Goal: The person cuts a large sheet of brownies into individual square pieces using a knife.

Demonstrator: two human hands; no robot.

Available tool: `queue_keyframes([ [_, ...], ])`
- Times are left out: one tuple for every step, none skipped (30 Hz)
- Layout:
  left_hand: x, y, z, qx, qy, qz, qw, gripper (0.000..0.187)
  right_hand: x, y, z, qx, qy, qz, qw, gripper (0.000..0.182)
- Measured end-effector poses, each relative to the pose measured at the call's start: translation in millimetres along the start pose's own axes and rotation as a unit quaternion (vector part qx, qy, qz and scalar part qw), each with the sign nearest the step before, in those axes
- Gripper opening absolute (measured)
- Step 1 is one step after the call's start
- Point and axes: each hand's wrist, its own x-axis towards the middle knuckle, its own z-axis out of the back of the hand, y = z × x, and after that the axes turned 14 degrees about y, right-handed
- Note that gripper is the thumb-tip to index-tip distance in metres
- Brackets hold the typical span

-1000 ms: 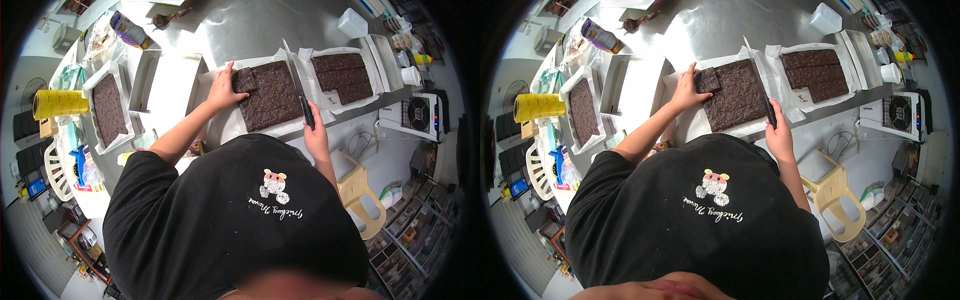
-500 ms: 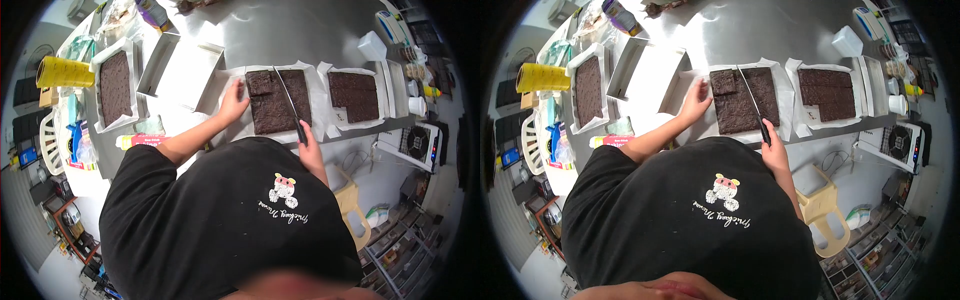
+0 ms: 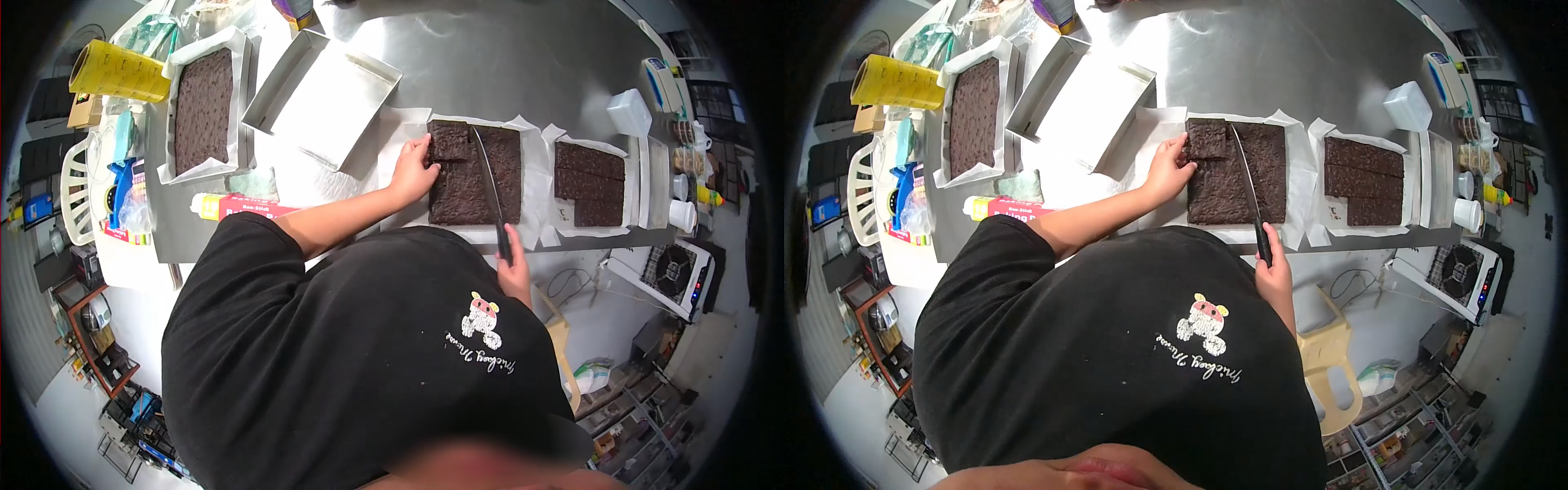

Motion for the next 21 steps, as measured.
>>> queue_keyframes([
  [-0.4,-0.1,0.3,0.002,-0.001,-0.003,1.000,0.068,-0.1,0.0,0.4,-0.001,0.001,-0.001,1.000,0.066],
  [-0.9,0.1,0.5,0.004,-0.002,-0.006,1.000,0.067,-0.3,-0.2,0.8,0.001,0.003,-0.011,1.000,0.067],
  [-1.1,0.2,0.9,0.003,-0.002,-0.005,1.000,0.067,-0.3,-0.1,0.8,0.003,0.005,-0.021,1.000,0.067],
  [-1.2,0.1,1.2,-0.002,-0.003,-0.007,1.000,0.066,0.3,1.1,0.5,0.002,0.006,-0.021,1.000,0.067],
  [-1.2,0.2,1.4,-0.007,-0.003,-0.009,1.000,0.065,1.9,3.5,0.0,-0.012,0.005,-0.015,1.000,0.067],
  [-1.2,0.2,1.6,-0.008,-0.004,-0.009,1.000,0.065,3.4,5.5,-0.7,-0.027,0.004,-0.009,1.000,0.067],
  [-1.2,0.1,1.9,-0.013,-0.002,-0.009,1.000,0.065,4.3,6.8,-1.6,-0.028,0.005,-0.009,1.000,0.067],
  [-1.3,-0.3,2.4,-0.018,0.001,-0.008,1.000,0.065,5.2,8.1,-2.6,-0.025,0.003,-0.002,1.000,0.067],
  [-1.5,-0.9,2.8,-0.019,-0.001,-0.008,1.000,0.065,6.1,9.1,-3.0,-0.022,0.001,0.005,1.000,0.067],
  [-1.6,-1.4,3.0,-0.030,0.000,-0.011,0.999,0.064,6.8,10.0,-2.9,-0.023,0.002,0.005,1.000,0.067],
  [-2.0,-1.1,2.9,-0.042,0.000,-0.014,0.999,0.063,7.2,10.8,-2.8,-0.023,0.007,-0.003,1.000,0.067],
  [-2.1,-0.8,3.0,-0.042,-0.001,-0.014,0.999,0.063,7.8,11.4,-2.6,-0.022,0.012,-0.011,1.000,0.067],
  [-2.1,-0.5,3.2,-0.046,0.001,-0.016,0.999,0.063,8.7,11.7,-2.8,-0.023,0.013,-0.011,1.000,0.067],
  [-1.6,1.1,2.7,-0.051,0.004,-0.019,0.999,0.062,9.9,11.9,-3.0,-0.024,0.015,-0.013,1.000,0.067],
  [-1.0,2.7,2.2,-0.052,0.003,-0.019,0.998,0.062,11.1,11.9,-3.3,-0.026,0.017,-0.015,0.999,0.067],
  [-0.5,4.3,1.7,-0.054,0.002,-0.027,0.998,0.064,12.1,11.2,-3.8,-0.027,0.017,-0.015,0.999,0.067],
  [-0.3,4.9,1.7,-0.056,0.001,-0.035,0.998,0.065,13.0,10.0,-4.5,-0.028,0.017,-0.003,0.999,0.067],
  [-0.2,5.5,1.7,-0.056,0.000,-0.035,0.998,0.065,14.0,9.3,-5.1,-0.030,0.017,0.009,0.999,0.067],
  [-0.3,5.9,1.5,-0.056,0.003,-0.036,0.998,0.065,14.7,8.9,-5.5,-0.030,0.017,0.009,0.999,0.067],
  [-0.7,5.7,1.5,-0.056,0.005,-0.036,0.998,0.065,15.3,8.8,-6.0,-0.034,0.014,0.014,0.999,0.067],
  [-1.0,5.3,1.2,-0.057,0.005,-0.036,0.998,0.065,15.7,8.9,-6.3,-0.037,0.011,0.019,0.999,0.066],
])
